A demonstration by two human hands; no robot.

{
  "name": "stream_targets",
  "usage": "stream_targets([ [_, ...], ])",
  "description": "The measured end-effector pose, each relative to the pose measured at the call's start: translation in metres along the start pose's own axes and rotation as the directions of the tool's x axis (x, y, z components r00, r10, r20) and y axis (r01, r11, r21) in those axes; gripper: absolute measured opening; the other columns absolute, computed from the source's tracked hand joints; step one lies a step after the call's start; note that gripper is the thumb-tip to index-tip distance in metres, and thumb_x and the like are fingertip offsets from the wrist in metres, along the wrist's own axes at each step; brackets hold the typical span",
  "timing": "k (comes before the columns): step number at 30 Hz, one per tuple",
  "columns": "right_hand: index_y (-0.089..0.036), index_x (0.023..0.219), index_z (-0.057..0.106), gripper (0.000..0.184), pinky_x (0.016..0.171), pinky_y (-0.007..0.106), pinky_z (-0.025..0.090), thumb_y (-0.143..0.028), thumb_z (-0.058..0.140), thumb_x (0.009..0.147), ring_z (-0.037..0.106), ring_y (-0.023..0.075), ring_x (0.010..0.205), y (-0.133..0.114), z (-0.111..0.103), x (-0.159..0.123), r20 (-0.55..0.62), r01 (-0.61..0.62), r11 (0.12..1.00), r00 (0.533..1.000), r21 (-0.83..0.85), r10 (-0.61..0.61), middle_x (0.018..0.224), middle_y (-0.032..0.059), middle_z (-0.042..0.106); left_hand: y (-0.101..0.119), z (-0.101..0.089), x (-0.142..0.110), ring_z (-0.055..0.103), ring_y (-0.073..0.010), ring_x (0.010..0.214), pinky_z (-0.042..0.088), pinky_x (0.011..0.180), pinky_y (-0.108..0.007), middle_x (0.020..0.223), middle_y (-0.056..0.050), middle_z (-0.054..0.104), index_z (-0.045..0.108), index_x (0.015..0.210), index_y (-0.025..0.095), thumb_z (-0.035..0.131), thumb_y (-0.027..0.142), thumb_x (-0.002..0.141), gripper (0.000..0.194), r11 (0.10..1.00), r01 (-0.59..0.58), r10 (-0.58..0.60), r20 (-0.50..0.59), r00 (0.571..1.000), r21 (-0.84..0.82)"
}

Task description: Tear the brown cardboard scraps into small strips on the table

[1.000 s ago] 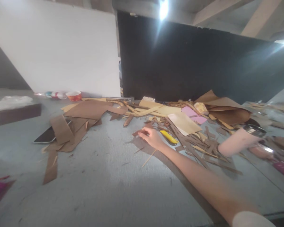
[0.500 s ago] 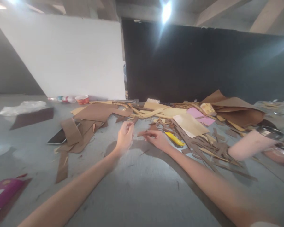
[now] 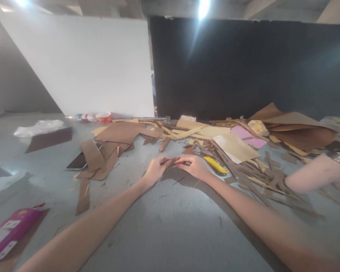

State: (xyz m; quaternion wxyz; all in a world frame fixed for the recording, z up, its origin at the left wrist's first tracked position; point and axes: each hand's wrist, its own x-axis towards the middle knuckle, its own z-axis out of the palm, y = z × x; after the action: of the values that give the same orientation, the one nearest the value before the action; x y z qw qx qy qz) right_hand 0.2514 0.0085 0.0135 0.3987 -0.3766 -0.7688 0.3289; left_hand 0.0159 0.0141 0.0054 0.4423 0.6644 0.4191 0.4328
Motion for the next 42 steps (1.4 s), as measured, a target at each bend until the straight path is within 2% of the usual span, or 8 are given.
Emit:
stream_targets([
  [10,-0.024,0.078,0.074,0.024,0.091,0.037,0.059,-0.041,0.078,0.095,0.077,0.0254,0.101,-0.005,0.001,0.0,-0.018,-0.014,0.996,1.0,0.091,0.015,0.108,0.0063,0.083,0.005,0.002,-0.005,0.076,-0.0241,0.076,0.055,0.065,-0.031,0.081,-0.006,0.082,0.082,0.092,0.022,0.075,0.059,0.093,0.038,0.997,-0.043,0.041,0.032,0.999,0.059],
  [15,-0.03,0.107,0.085,0.018,0.093,0.039,0.06,-0.041,0.08,0.094,0.077,0.0251,0.101,-0.008,0.001,0.0,0.081,-0.033,0.992,0.996,0.125,0.023,0.112,0.0048,0.083,0.003,0.0,-0.005,0.076,-0.0227,0.076,0.055,0.07,-0.031,0.085,-0.006,0.083,0.081,0.093,0.022,0.072,0.056,0.095,0.035,0.997,-0.021,0.02,0.015,1.0,0.077],
  [18,-0.034,0.105,0.09,0.015,0.094,0.039,0.059,-0.042,0.081,0.095,0.076,0.0259,0.105,-0.01,0.0,0.001,0.127,0.012,0.994,0.992,0.112,-0.026,0.115,0.0036,0.082,0.001,-0.001,-0.004,0.075,-0.0217,0.075,0.054,0.071,-0.031,0.083,-0.006,0.082,0.079,0.092,0.021,0.072,0.055,0.096,0.035,0.997,-0.014,0.012,0.02,1.0,0.076],
  [25,-0.031,0.094,0.089,0.022,0.091,0.037,0.058,-0.048,0.077,0.1,0.076,0.0255,0.101,-0.006,-0.001,0.001,0.085,0.02,0.999,0.996,0.043,-0.024,0.108,0.0035,0.083,0.002,-0.001,-0.006,0.075,-0.0215,0.074,0.054,0.068,-0.029,0.082,-0.005,0.082,0.081,0.098,0.02,0.07,0.049,0.098,0.03,0.995,-0.005,0.001,0.038,0.999,0.105],
  [28,-0.028,0.088,0.084,0.026,0.083,0.035,0.057,-0.05,0.077,0.099,0.075,0.024,0.088,-0.001,0.0,0.002,0.032,-0.029,1.0,0.999,0.01,0.029,0.091,0.0033,0.081,0.003,-0.001,-0.007,0.079,-0.0229,0.084,0.057,0.074,-0.03,0.092,-0.006,0.085,0.082,0.103,0.021,0.07,0.042,0.097,0.025,0.993,-0.007,-0.001,0.068,0.998,0.121],
  [32,-0.026,0.097,0.076,0.026,0.074,0.033,0.056,-0.051,0.082,0.092,0.071,0.0211,0.075,0.006,0.004,0.003,0.002,-0.111,0.99,0.994,0.081,0.111,0.084,0.0006,0.078,0.006,-0.001,-0.007,0.079,-0.023,0.09,0.057,0.081,-0.031,0.098,-0.006,0.085,0.083,0.109,0.021,0.07,0.042,0.097,0.027,0.992,-0.017,0.0,0.134,0.991,0.122],
  [38,-0.029,0.108,0.072,0.031,0.075,0.035,0.058,-0.05,0.085,0.089,0.073,0.0219,0.077,0.008,0.006,0.002,-0.021,-0.113,0.983,0.993,0.147,0.117,0.088,0.0002,0.078,0.014,-0.001,-0.008,0.069,-0.0184,0.075,0.052,0.072,-0.029,0.077,-0.004,0.075,0.079,0.091,0.019,0.046,0.048,0.11,0.048,0.972,-0.046,0.021,0.11,0.994,0.23],
  [42,-0.029,0.108,0.072,0.029,0.076,0.035,0.057,-0.05,0.083,0.091,0.071,0.0216,0.073,0.006,0.004,0.002,-0.014,-0.102,0.988,0.994,0.12,0.104,0.079,-0.0015,0.075,0.012,0.001,-0.01,0.073,-0.0191,0.083,0.054,0.076,-0.028,0.091,-0.003,0.081,0.079,0.109,0.02,0.067,0.05,0.1,0.033,0.976,-0.055,0.022,0.157,0.987,0.212],
])
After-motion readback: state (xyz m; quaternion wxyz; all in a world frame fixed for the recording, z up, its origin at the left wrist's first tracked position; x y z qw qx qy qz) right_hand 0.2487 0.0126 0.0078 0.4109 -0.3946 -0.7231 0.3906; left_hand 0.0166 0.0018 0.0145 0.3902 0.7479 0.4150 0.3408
